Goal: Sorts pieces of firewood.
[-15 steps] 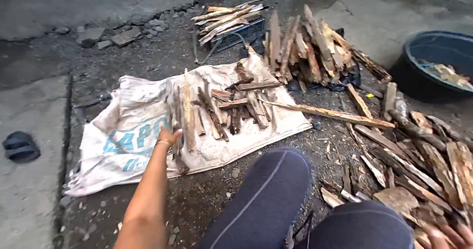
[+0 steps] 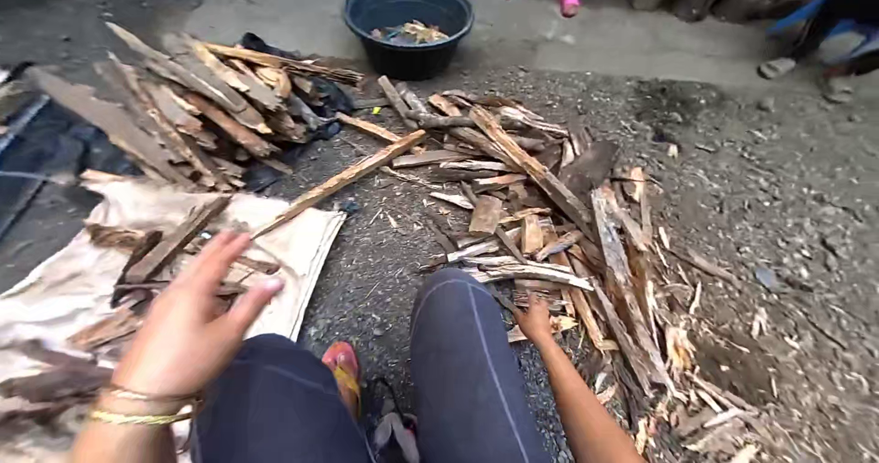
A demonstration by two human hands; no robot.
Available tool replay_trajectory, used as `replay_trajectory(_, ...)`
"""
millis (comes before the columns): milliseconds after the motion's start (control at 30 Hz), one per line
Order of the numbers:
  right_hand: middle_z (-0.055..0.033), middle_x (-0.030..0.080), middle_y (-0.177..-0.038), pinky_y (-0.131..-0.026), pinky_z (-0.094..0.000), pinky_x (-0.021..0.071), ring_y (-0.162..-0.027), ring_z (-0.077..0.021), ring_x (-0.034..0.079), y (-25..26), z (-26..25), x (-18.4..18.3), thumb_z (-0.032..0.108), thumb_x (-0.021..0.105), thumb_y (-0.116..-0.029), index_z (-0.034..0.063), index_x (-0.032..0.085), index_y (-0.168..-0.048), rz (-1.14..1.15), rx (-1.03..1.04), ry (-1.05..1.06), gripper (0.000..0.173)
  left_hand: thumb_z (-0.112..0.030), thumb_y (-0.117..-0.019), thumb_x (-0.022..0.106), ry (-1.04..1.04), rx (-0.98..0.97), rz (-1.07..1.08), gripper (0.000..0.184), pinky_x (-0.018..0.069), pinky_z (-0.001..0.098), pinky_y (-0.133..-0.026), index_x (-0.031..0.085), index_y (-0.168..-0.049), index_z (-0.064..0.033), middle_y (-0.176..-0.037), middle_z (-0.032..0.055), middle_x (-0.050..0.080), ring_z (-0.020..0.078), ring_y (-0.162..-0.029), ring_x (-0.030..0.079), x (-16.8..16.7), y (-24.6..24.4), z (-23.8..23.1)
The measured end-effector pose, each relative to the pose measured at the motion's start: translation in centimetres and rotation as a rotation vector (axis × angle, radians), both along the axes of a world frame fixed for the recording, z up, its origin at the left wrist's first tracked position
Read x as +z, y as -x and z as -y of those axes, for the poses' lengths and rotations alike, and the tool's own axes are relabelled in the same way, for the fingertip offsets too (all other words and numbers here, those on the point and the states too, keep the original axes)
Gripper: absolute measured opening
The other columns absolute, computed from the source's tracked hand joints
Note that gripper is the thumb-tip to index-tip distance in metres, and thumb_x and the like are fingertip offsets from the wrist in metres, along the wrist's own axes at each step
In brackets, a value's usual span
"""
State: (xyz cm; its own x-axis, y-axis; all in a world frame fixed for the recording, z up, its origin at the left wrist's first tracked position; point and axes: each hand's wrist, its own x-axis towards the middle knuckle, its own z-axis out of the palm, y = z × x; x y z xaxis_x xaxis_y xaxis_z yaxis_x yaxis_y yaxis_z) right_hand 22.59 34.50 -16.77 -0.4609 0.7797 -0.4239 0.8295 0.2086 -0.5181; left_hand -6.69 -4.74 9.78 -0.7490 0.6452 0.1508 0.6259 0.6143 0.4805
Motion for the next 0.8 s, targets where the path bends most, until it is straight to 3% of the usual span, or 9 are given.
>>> replay_trajectory(133, -0.0351, 0.024, -0.163, -0.121, -0.0625, 0.0296, -0.152, -0.0513, 0.025, 0.4, -4.9, -0.4, 0.005, 0.072, -0.0876, -0.0029, 0.029, -0.16, 0.092, -0.013, -0.222, 0.085, -0.044, -0.0995, 0.064, 0.116, -0.176, 0.074, 0.062, 0.0418, 0.0678, -0.11, 0.055, -0.148, -0.0065, -0.161, 0.0198, 0.043, 0.0429, -0.141, 0.05, -1.9, -2.0, -8.7)
replay_trajectory(200, -0.0356, 0.014, -0.166, -0.124, -0.0658, 0.0191, -0.156, -0.0512, 0.013, 0.1, -7.8, -0.7, 0.003, 0.074, -0.0855, -0.0035, 0.022, -0.162, 0.137, 0.003, -0.281, 0.092, -0.034, -0.0988, 0.068, 0.228, -0.23, 0.113, 0.059, 0.0446, 0.0686, -0.107, 0.054, -0.148, -0.0043, -0.16, 0.0236, 0.042, 0.0463, -0.137, 0.053, -4.1, -1.7, -10.3)
replay_trajectory(300, -0.0332, 0.01, -0.168, -0.123, -0.0687, 0.0146, -0.157, -0.0501, 0.009, -0.6, -11.5, -1.4, 0.006, 0.077, -0.0836, -0.0031, 0.015, -0.163, 0.214, 0.046, -0.264, 0.102, -0.031, -0.1017, 0.067, 0.588, -0.282, 0.345, 0.062, 0.0377, 0.0626, -0.116, 0.048, -0.153, -0.0025, -0.162, 0.0261, 0.037, 0.0445, -0.145, 0.045, -5.0, -0.8, -10.8)
replay_trajectory(400, -0.0299, 0.023, -0.166, -0.12, -0.0697, 0.023, -0.153, -0.0481, 0.026, -0.2, -13.4, -1.1, 0.016, 0.081, -0.0856, 0.004, 0.011, -0.165, 0.353, 0.084, -0.157, 0.106, -0.032, -0.1044, 0.063, 0.745, -0.298, 0.469, 0.062, 0.0329, 0.0575, -0.121, 0.044, -0.155, -0.0007, -0.159, 0.0246, 0.043, 0.0394, -0.147, 0.043, -4.5, -0.8, -12.2)
replay_trajectory(500, -0.035, 0.032, -0.159, -0.116, -0.0712, 0.0275, -0.147, -0.0536, 0.032, 0.0, -13.6, 0.3, 0.027, 0.081, -0.0859, 0.0083, 0.033, -0.161, 0.452, 0.144, -0.118, 0.091, -0.033, -0.1055, 0.061, 0.732, -0.311, 0.48, 0.063, 0.0332, 0.0575, -0.121, 0.04, -0.158, -0.0041, -0.159, 0.0217, 0.044, 0.0372, -0.147, 0.044, -4.7, -1.4, -13.7)
replay_trajectory(567, -0.035, 0.037, -0.156, -0.115, -0.067, 0.034, -0.146, -0.0518, 0.036, -0.6, -13.6, 0.7, 0.033, 0.082, -0.0854, 0.0055, 0.044, -0.155, 0.468, 0.225, -0.083, 0.084, -0.035, -0.1059, 0.06, 0.758, -0.327, 0.491, 0.064, 0.0341, 0.0587, -0.12, 0.039, -0.159, -0.0063, -0.158, 0.0212, 0.045, 0.0377, -0.146, 0.045, -5.1, -1.6, -14.1)
replay_trajectory(667, -0.0301, 0.049, -0.148, -0.111, -0.0641, 0.0422, -0.136, -0.0464, 0.05, -2.1, -12.6, 2.0, 0.027, 0.084, -0.0839, 0.002, 0.051, -0.148, 0.321, 0.255, -0.049, 0.077, -0.036, -0.1061, 0.059, 0.813, -0.34, 0.503, 0.064, 0.035, 0.0603, -0.119, 0.038, -0.159, -0.0069, -0.157, 0.0218, 0.047, 0.0387, -0.145, 0.046, -5.4, -1.8, -14.8)
replay_trajectory(800, -0.0264, 0.062, -0.136, -0.1, -0.0707, 0.0468, -0.124, -0.0484, 0.061, -2.5, -8.7, 6.6, 0.024, 0.085, -0.0827, 0.0112, 0.052, -0.149, 0.275, 0.202, -0.144, 0.075, -0.033, -0.1054, 0.061, 0.712, -0.284, 0.472, 0.067, 0.038, 0.0607, -0.116, 0.033, -0.161, -0.0078, -0.159, 0.0207, 0.044, 0.0395, -0.143, 0.048, -4.7, -2.0, -14.8)
